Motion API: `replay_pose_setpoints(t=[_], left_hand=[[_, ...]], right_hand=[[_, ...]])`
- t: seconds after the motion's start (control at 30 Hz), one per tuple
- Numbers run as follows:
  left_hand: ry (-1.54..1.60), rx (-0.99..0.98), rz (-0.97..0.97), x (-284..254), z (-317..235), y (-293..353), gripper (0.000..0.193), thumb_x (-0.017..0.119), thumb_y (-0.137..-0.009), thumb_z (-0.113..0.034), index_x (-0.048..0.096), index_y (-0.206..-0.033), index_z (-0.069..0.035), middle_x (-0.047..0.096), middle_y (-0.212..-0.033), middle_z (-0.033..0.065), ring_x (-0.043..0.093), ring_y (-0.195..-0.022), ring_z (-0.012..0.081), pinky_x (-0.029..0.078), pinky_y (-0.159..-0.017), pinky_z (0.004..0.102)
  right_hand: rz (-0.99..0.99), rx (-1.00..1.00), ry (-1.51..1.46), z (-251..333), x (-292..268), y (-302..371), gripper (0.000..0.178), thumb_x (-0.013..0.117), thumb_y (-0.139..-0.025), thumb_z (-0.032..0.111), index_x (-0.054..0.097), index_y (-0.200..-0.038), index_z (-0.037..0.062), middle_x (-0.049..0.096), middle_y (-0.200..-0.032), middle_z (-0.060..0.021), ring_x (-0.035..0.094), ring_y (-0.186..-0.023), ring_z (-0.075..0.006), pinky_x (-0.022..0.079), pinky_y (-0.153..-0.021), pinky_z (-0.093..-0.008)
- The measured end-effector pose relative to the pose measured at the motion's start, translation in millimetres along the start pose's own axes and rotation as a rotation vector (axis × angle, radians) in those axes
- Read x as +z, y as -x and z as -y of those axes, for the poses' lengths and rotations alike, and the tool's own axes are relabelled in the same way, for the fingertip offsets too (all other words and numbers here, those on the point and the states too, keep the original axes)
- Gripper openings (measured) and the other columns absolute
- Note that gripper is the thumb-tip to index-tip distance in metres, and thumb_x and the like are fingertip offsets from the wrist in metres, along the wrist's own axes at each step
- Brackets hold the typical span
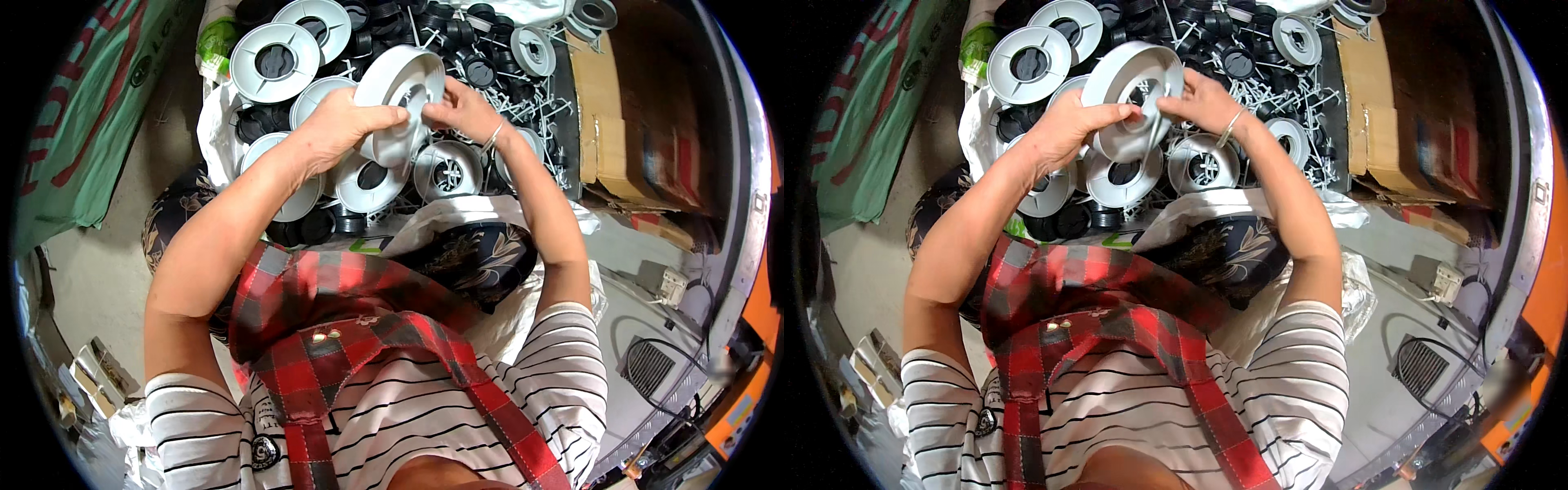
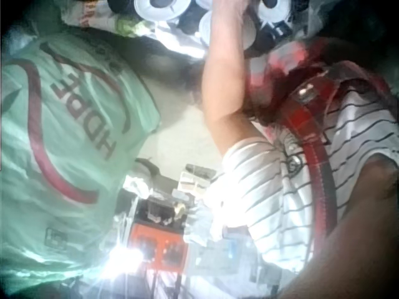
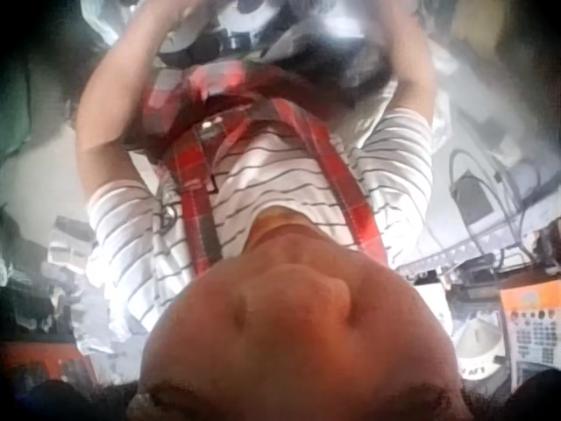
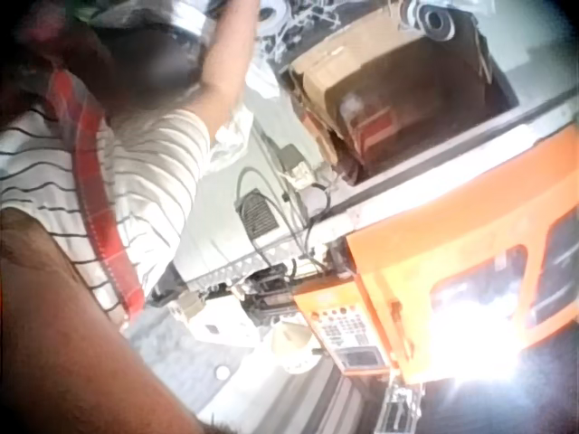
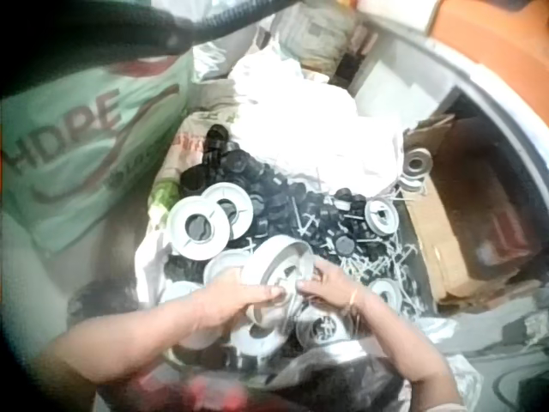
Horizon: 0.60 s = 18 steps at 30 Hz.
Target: The person assembles plastic components by hand, inserting black circular inserts into white ring-shaped pieces one at a time and stacking the completed assemblies.
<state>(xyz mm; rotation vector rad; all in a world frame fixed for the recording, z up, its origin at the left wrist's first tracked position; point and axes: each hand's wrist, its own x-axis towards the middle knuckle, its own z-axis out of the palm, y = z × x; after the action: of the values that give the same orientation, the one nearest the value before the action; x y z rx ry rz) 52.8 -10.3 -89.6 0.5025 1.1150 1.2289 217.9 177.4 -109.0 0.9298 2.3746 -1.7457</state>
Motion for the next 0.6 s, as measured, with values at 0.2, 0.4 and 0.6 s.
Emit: replay_pose_setpoints(t=[0.2,0.4,0.6], left_hand=[[-0.853,0.527,-0.389,-3,-21,0,0.062,0.076,-0.07,-0.028,0.054,-0.117,0.004,0.064,-0.096,0.01,0.06,-0.084,0.0167,0.047,-0.078,0.0283],[-0.356,0.263,-0.483,-13,-47,2,0.051,0.073,-0.075,-0.041,0.061,-0.101,0.001,0.062,-0.086,0.0064,0.057,-0.073,0.0103,0.047,-0.068,0.0258],[-0.284,0.271,-0.535,-13,-32,-9,0.048,0.066,-0.082,-0.038,0.056,-0.109,0.0,0.059,-0.093,0.0067,0.056,-0.086,0.013,0.048,-0.075,0.0286]], right_hand=[[-0.568,0.124,0.897,-94,-92,-79,0.094,0.077,-0.066,0.04,0.027,-0.139,0.0073,0.037,-0.132,-0.0297,0.044,-0.116,-0.0432,0.038,-0.098,-0.0436],[-0.73,0.722,0.59,-137,-81,-120,0.09,0.071,-0.064,0.057,0.035,-0.134,0.0132,0.04,-0.128,-0.0293,0.046,-0.116,-0.0411,0.04,-0.096,-0.0448],[-0.455,0.294,0.599,-100,-75,-107,0.079,0.073,-0.061,0.047,0.049,-0.118,-0.0014,0.058,-0.115,-0.0217,0.056,-0.108,-0.0324,0.042,-0.094,-0.0344]])
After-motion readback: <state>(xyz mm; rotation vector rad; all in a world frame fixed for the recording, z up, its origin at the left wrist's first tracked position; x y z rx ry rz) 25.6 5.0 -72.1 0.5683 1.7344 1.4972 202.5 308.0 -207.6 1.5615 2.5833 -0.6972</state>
